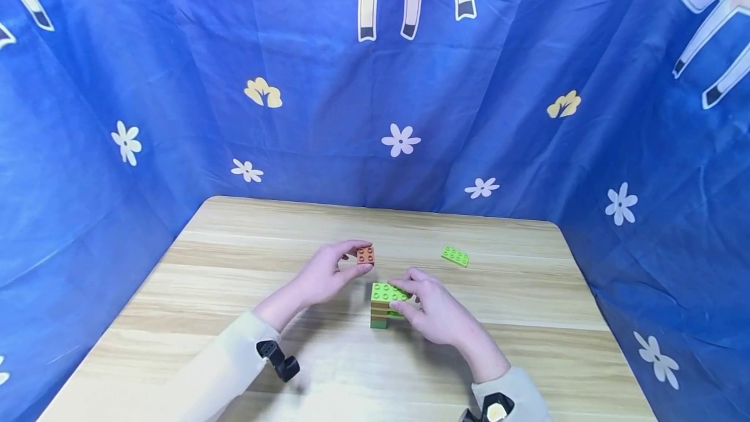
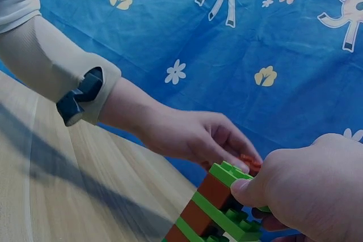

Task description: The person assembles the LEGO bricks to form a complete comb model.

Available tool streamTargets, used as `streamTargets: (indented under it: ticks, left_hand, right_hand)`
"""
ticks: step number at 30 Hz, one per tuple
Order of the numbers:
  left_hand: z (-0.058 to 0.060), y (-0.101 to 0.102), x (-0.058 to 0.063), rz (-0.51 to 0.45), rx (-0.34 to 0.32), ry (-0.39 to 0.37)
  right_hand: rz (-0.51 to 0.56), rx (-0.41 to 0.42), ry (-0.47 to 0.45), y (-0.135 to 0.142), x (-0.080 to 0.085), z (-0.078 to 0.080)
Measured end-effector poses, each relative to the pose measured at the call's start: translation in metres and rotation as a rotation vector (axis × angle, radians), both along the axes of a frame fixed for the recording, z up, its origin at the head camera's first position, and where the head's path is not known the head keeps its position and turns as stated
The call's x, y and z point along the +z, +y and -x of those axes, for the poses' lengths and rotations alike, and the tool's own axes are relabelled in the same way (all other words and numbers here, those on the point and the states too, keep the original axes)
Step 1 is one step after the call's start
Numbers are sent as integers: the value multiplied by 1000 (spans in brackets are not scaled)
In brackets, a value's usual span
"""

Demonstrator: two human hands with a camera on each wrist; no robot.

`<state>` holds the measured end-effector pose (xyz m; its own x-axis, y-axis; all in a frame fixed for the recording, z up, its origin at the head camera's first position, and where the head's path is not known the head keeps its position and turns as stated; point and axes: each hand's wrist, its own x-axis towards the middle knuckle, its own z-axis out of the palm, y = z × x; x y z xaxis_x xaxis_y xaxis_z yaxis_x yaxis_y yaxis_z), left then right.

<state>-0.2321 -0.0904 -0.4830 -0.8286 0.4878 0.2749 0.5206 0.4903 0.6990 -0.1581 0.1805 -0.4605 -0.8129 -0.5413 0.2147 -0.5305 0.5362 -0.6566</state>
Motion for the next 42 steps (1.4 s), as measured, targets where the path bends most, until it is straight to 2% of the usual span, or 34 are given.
streamTargets:
  ticks: [5, 9, 17, 30, 37, 42]
  left_hand:
    - [-15, 5, 12, -25, -58, 10]
    - [-25, 8, 19, -3, -101, 32]
    - [-36, 12, 22, 25, -173, 55]
    - [-40, 15, 16, 9, -188, 104]
    - [-40, 17, 17, 27, -184, 197]
    - [-39, 18, 19, 53, -180, 219]
  right_hand:
    - [-2, 6, 11, 0, 0, 0]
    - [-3, 6, 6, 1, 0, 1]
    - [-4, -6, 3, 0, -1, 1]
    - [4, 2, 10, 1, -1, 1]
    - [1, 2, -4, 1, 0, 1]
    - [-12, 5, -5, 1, 0, 2]
